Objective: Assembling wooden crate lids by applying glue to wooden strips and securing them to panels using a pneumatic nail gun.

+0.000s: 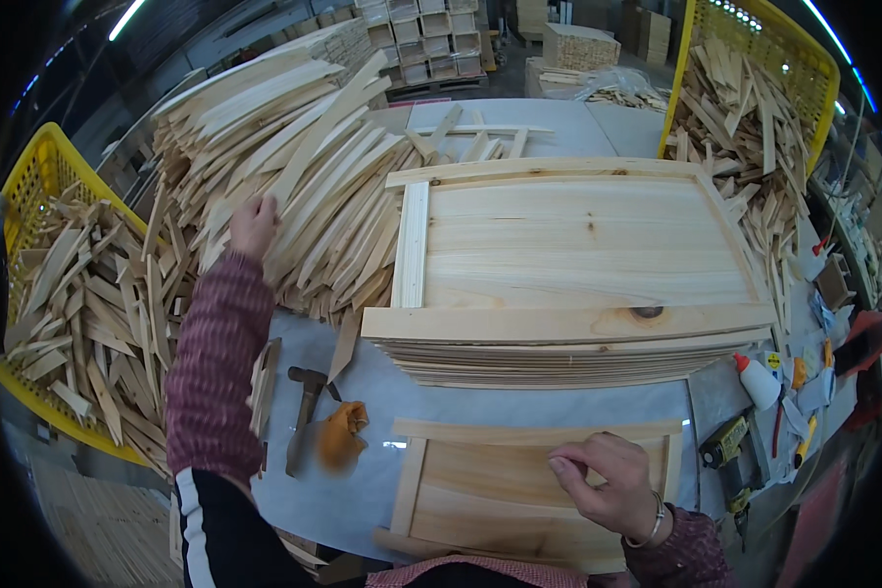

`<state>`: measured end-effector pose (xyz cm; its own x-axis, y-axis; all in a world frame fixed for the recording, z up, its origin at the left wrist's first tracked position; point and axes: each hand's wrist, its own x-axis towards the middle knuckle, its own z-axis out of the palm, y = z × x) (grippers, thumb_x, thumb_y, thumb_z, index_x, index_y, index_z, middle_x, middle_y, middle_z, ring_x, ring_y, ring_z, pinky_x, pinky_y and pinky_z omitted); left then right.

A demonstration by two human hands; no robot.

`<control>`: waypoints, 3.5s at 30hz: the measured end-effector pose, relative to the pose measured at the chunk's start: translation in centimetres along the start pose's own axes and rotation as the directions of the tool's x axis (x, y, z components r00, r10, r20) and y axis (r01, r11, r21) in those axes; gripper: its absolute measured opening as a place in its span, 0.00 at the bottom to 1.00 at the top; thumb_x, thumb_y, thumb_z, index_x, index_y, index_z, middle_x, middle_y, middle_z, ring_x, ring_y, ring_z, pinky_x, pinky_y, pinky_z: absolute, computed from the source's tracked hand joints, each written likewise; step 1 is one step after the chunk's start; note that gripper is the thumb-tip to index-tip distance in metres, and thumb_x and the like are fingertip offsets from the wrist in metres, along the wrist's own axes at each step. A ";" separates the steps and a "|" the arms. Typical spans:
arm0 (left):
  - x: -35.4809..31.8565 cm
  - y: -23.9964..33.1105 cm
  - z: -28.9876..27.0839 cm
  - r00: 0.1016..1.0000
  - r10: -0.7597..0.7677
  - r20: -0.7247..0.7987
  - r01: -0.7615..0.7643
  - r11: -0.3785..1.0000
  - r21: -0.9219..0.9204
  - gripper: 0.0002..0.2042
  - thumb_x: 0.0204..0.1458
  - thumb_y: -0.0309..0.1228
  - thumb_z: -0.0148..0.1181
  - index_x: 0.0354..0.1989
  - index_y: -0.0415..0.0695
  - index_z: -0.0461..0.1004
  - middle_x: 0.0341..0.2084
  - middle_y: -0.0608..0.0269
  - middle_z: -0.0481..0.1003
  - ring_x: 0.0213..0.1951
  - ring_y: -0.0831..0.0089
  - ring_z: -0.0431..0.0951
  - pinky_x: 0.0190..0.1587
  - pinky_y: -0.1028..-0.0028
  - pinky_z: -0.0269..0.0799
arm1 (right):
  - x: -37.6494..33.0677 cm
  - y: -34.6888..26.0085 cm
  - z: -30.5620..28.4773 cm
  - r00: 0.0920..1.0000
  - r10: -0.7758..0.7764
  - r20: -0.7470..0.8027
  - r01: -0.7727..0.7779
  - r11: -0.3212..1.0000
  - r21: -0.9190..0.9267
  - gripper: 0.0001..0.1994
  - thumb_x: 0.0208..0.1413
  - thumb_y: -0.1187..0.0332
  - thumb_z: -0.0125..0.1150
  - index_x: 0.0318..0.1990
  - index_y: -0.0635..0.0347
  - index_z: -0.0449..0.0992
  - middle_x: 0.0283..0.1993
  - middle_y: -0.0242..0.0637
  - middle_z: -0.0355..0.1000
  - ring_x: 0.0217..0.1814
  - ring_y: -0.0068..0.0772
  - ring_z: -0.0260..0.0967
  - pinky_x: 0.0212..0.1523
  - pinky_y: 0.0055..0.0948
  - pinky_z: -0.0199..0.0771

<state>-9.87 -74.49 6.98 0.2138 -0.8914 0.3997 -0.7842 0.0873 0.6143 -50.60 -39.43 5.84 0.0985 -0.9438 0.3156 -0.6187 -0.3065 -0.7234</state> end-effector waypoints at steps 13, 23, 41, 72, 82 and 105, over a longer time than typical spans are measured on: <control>-32.9 5.0 -10.9 0.890 0.389 0.237 -0.269 0.869 -0.415 0.10 0.52 0.21 0.55 0.43 0.38 0.74 0.29 0.59 0.71 0.28 0.72 0.70 0.28 0.76 0.66 | -2.9 -2.3 0.5 0.891 0.302 0.340 -0.437 0.361 0.824 0.18 0.57 0.71 0.55 0.54 0.68 0.67 0.41 0.41 0.73 0.36 0.31 0.73 0.38 0.29 0.77; -41.5 9.0 -7.9 0.742 0.586 0.326 -0.538 0.810 -0.231 0.14 0.45 0.24 0.61 0.43 0.40 0.74 0.36 0.53 0.71 0.38 0.59 0.72 0.41 0.66 0.68 | -12.3 1.4 -1.5 0.885 0.387 0.258 -0.350 0.191 0.917 0.16 0.54 0.75 0.55 0.50 0.72 0.67 0.43 0.49 0.72 0.43 0.37 0.73 0.42 0.34 0.78; -46.7 23.2 3.6 0.555 0.678 0.483 -0.487 0.735 -0.471 0.19 0.48 0.30 0.63 0.49 0.40 0.71 0.37 0.52 0.69 0.34 0.59 0.74 0.33 0.68 0.72 | -17.4 9.5 -9.5 0.863 0.435 0.257 -0.423 0.343 0.839 0.12 0.54 0.79 0.55 0.46 0.72 0.71 0.44 0.45 0.72 0.42 0.33 0.73 0.43 0.31 0.77; -55.7 15.9 -2.5 0.780 0.448 0.437 -0.150 0.812 -0.565 0.18 0.51 0.33 0.62 0.48 0.38 0.71 0.35 0.53 0.70 0.34 0.64 0.75 0.35 0.72 0.72 | -26.3 20.6 -13.9 0.855 0.221 -0.469 -0.455 0.753 -0.476 0.11 0.52 0.68 0.57 0.41 0.63 0.70 0.38 0.47 0.66 0.43 0.51 0.63 0.45 0.42 0.61; -55.9 13.6 -2.7 0.789 0.400 0.466 -0.087 0.825 -0.559 0.17 0.50 0.33 0.63 0.46 0.38 0.72 0.33 0.55 0.70 0.34 0.64 0.74 0.34 0.72 0.72 | -25.5 20.4 -13.3 0.856 0.209 -0.473 -0.478 0.670 -0.568 0.12 0.52 0.67 0.57 0.43 0.63 0.70 0.39 0.47 0.67 0.46 0.50 0.64 0.47 0.42 0.61; -55.1 13.2 0.9 0.659 0.371 0.654 -0.052 0.890 -0.452 0.20 0.48 0.32 0.61 0.49 0.38 0.70 0.40 0.46 0.71 0.41 0.51 0.71 0.41 0.62 0.69 | -19.1 31.4 -23.3 0.808 0.260 -0.528 -0.549 0.658 -0.515 0.23 0.40 0.66 0.66 0.46 0.62 0.68 0.45 0.45 0.65 0.49 0.47 0.64 0.48 0.39 0.67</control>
<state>-32.59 -24.60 -7.58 -0.5307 -0.8463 0.0465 -0.4459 0.3254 0.8338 -90.07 -28.16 -8.62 -0.4935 -0.7768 0.3911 -0.8627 0.3802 -0.3334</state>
